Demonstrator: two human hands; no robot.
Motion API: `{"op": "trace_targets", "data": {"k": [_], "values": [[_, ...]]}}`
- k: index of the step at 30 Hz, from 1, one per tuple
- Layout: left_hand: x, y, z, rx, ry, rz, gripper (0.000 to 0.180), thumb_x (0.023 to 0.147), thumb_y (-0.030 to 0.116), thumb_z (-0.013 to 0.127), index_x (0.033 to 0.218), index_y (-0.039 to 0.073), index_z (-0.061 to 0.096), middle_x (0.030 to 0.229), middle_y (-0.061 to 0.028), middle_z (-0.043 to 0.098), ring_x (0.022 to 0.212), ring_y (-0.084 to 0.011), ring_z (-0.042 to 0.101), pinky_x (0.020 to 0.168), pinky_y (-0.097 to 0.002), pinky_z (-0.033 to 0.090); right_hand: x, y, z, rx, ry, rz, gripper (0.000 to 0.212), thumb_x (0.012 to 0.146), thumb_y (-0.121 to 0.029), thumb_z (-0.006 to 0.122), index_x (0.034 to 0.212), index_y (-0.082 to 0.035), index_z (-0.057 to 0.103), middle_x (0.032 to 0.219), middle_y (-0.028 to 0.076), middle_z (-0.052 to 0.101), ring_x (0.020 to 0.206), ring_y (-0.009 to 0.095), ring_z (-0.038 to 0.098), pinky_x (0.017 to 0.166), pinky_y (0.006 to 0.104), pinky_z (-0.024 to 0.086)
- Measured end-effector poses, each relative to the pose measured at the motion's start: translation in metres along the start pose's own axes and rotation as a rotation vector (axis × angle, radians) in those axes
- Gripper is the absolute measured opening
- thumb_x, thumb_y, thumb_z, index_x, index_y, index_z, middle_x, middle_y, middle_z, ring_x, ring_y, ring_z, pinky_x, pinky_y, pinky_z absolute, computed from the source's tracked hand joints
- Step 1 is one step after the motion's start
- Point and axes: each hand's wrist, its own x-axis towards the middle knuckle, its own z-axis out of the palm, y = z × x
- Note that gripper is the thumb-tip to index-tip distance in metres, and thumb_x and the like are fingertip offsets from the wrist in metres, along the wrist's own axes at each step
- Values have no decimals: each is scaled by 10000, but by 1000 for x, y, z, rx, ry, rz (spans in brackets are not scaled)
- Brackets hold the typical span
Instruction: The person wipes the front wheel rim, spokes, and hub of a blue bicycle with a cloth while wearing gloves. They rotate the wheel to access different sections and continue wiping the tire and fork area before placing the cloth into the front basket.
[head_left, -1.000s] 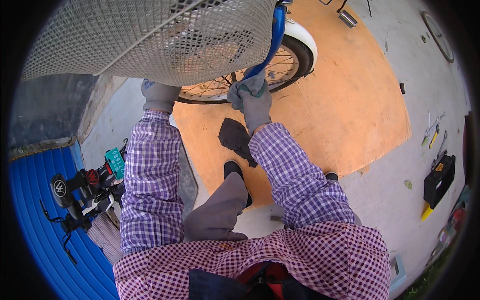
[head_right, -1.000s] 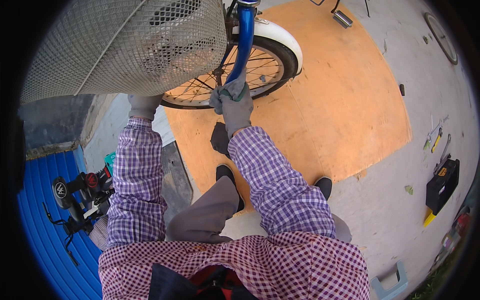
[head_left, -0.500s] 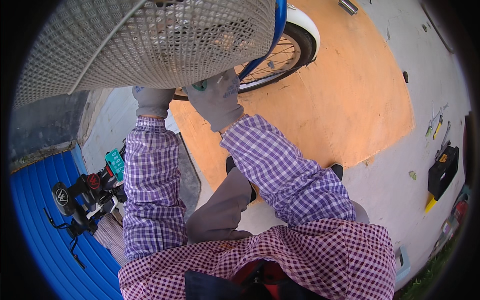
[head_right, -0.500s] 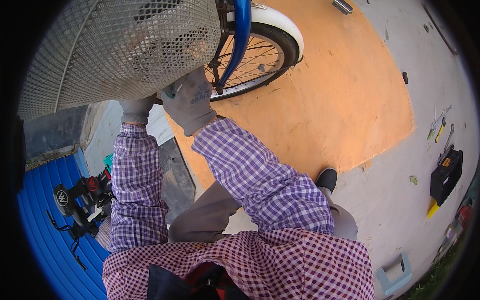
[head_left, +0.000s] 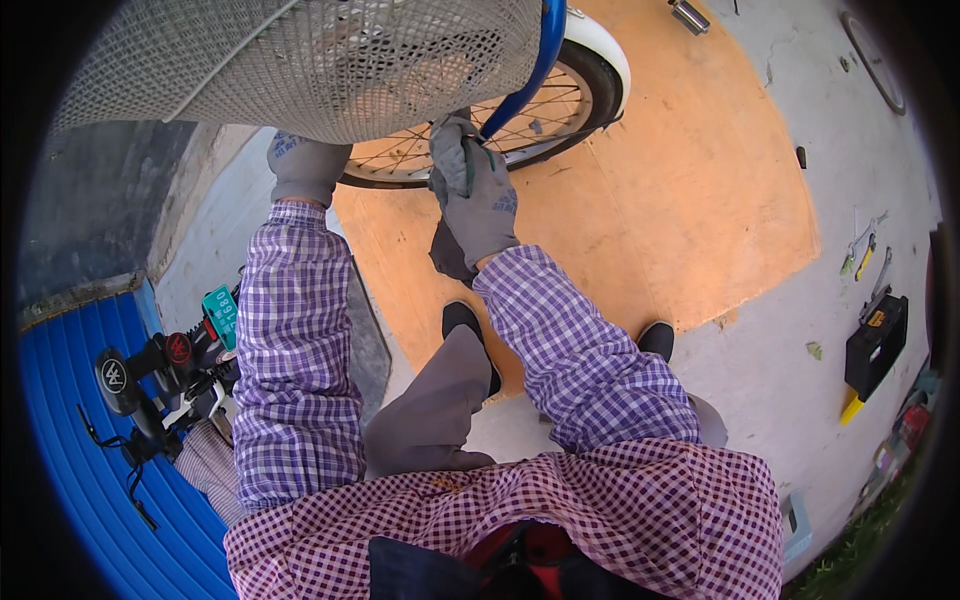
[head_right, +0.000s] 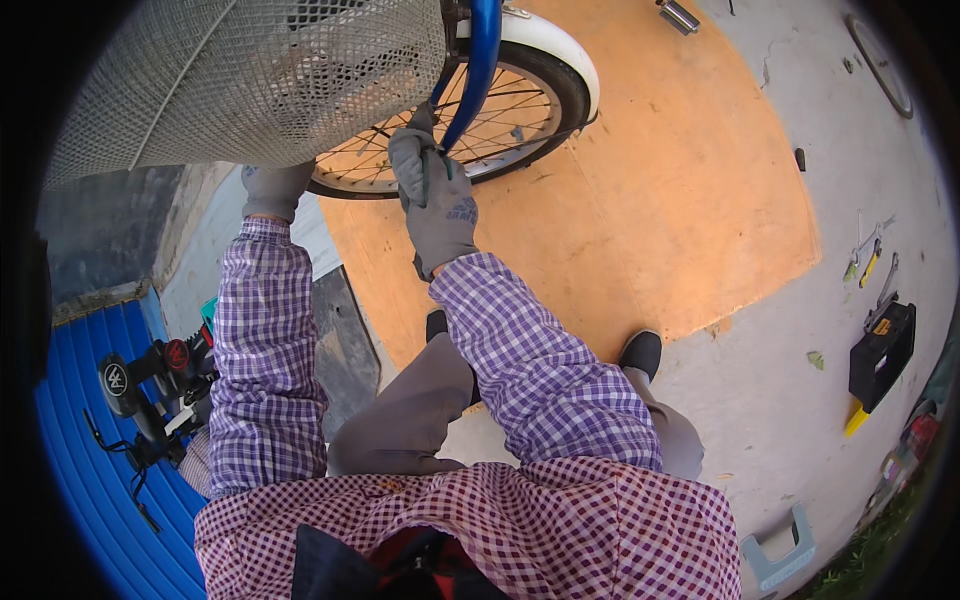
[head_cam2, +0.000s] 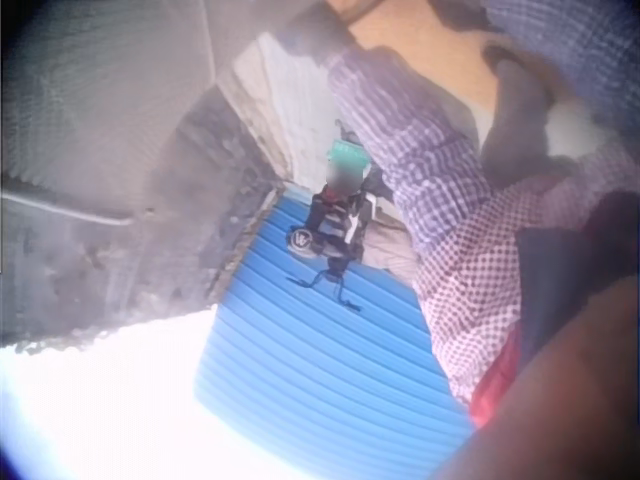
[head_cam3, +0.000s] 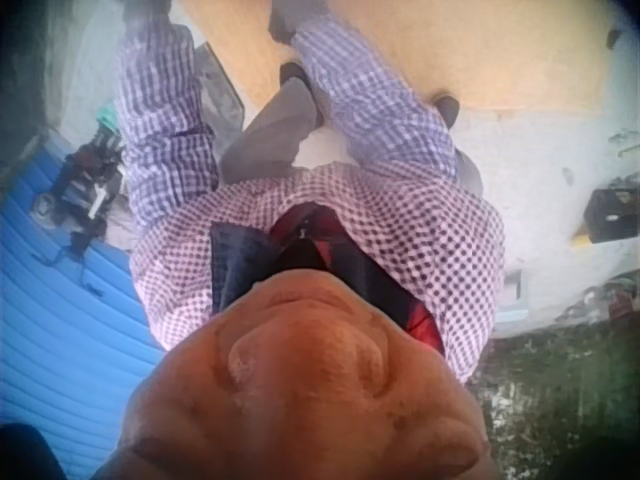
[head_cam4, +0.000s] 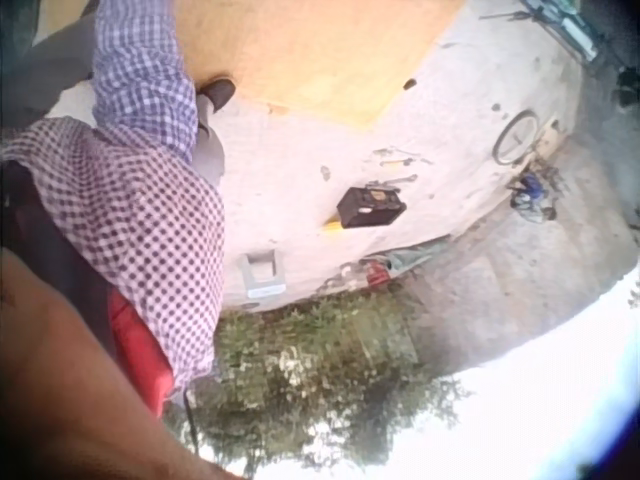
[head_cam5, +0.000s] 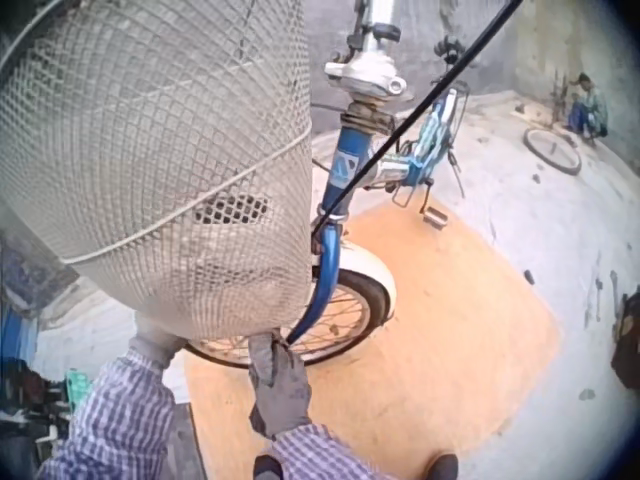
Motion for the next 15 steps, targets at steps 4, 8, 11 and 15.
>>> {"op": "trace_targets", "data": {"k": [4, 8, 11, 15], "values": [[-4, -30, 50, -134, -298, -221, 387, 930, 336, 557, 1223, 108, 666, 1204, -170, 684, 1150, -347, 636, 917, -444, 516, -48, 28, 4, 12, -407, 347, 442, 829, -173, 673, 1247, -60, 585, 1141, 216, 638, 1045, 398, 632, 884, 480, 518], [-10, -54, 49, -395, -348, -364, 523, 866, 230, 607, 1369, 102, 541, 1372, -192, 572, 1215, -366, 594, 956, -455, 520, -82, 13, 3, 72, -506, 469, 410, 810, -162, 706, 1190, -39, 615, 1058, 196, 684, 999, 345, 674, 871, 414, 532], [-56, -70, -42, -560, -207, -467, 708, 830, 188, 632, 1496, 121, 401, 1459, -200, 479, 1290, -368, 534, 1057, -436, 468, -130, -52, -53, 182, -500, 467, 417, 799, -157, 740, 1173, -22, 615, 1041, 165, 684, 973, 287, 676, 849, 385, 538], [-162, -42, -193, -692, -155, -428, 606, 862, 219, 665, 1428, 76, 503, 1372, -190, 584, 1229, -349, 592, 1058, -418, 464, -195, -154, -159, 288, -421, 378, 434, 782, -199, 756, 1151, -22, 612, 1038, 167, 680, 970, 296, 673, 845, 392, 535]]}}
